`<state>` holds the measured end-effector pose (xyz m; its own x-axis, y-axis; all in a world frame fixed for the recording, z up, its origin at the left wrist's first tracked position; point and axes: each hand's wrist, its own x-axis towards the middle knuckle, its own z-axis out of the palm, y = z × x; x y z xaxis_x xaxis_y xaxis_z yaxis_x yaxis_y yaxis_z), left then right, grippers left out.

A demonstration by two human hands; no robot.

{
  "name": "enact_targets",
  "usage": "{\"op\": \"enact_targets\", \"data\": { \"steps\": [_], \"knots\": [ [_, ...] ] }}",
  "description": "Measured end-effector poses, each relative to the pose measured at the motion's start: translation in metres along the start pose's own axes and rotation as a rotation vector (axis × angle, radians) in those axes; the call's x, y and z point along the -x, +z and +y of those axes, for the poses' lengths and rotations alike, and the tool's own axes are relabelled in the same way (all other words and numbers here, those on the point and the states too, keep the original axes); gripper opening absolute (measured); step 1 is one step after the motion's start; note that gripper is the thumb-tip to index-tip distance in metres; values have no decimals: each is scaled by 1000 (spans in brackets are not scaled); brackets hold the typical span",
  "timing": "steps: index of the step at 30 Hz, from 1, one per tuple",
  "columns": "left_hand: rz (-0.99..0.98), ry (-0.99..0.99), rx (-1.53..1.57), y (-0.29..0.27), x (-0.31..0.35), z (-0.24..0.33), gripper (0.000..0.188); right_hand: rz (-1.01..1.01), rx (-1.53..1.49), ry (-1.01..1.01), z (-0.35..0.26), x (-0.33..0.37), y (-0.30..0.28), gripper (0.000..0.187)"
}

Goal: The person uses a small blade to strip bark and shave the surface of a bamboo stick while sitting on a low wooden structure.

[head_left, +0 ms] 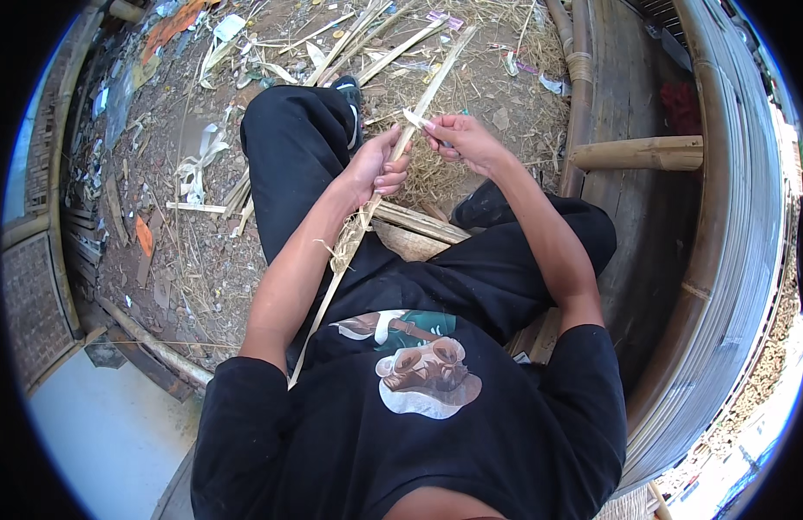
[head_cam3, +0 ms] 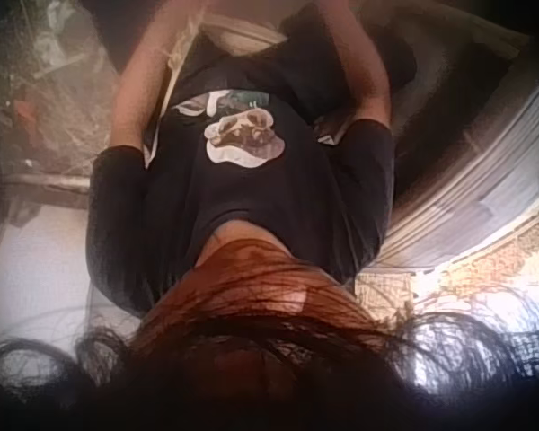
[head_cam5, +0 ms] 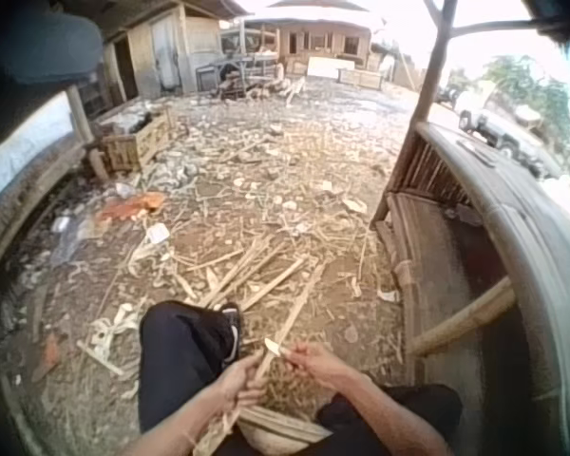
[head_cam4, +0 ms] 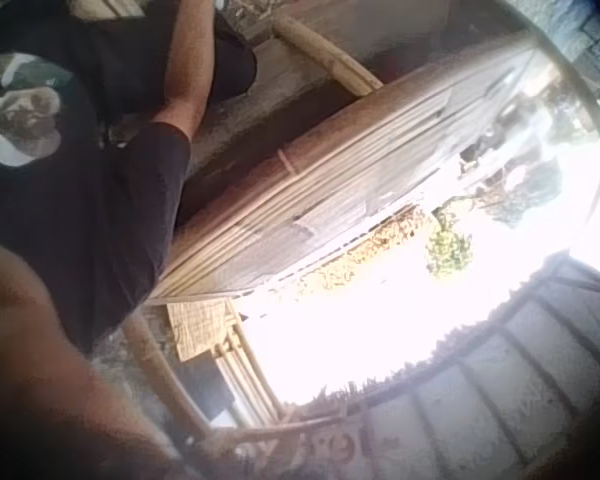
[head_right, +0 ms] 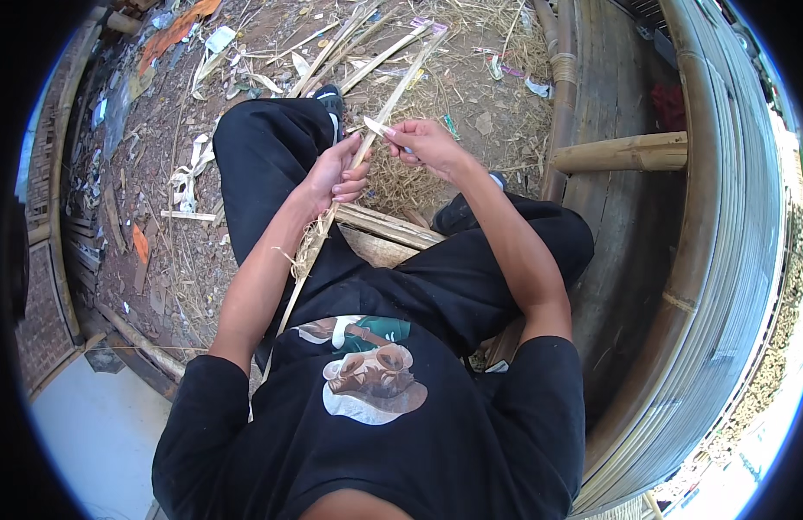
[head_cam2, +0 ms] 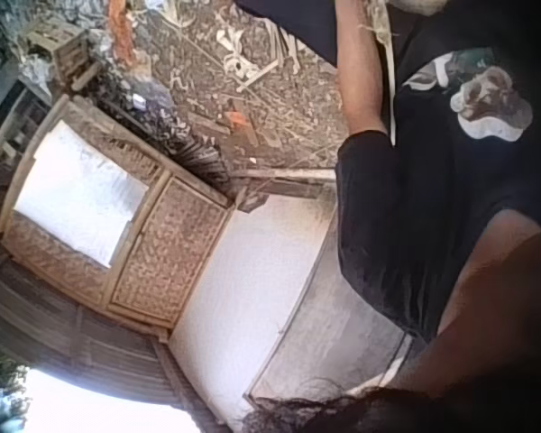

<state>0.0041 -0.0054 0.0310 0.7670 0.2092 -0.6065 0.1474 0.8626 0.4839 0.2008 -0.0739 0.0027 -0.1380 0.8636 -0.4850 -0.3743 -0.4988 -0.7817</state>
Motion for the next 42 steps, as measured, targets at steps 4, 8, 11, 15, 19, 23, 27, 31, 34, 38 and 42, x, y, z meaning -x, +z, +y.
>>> {"op": "enact_targets", "data": {
  "steps": [4, 8, 11, 15, 19, 23, 27, 31, 34, 38, 42],
  "knots": [
    [116, -11, -109, 10, 0, 0, 51, 2, -78, 41, -3, 2, 3, 13],
    [146, -7, -242, 9, -2, -3, 58, 19, -75, -23, -8, 6, 11, 13],
    [154, 13, -268, 9, -4, -3, 59, 7, -87, -18, -5, 3, 11, 13],
    [175, 126, -299, 15, -3, 2, 53, 7, 7, -29, -1, 2, 13, 14],
    [192, 134, -276, 17, -3, 5, 47, -5, -11, -43, -3, 5, 23, 16],
    [175, 166, -256, 15, -5, 2, 47, -26, -56, -33, -4, 6, 26, 17],
    [172, 192, -237, 14, -6, 4, 48, -10, -80, -2, -5, 9, 22, 16],
    [150, 223, -229, 11, -6, 4, 47, -27, 127, 118, -15, 16, 18, 17],
    [29, 214, -108, 12, -4, 8, 38, -92, -71, 129, -9, 12, 12, 21],
    [8, 237, -139, 14, -2, 6, 41, -131, -319, 99, -7, 12, 13, 23],
    [-13, 250, -138, 14, -1, 6, 37, -169, -381, 100, -8, 14, 13, 22]
  ]
}}
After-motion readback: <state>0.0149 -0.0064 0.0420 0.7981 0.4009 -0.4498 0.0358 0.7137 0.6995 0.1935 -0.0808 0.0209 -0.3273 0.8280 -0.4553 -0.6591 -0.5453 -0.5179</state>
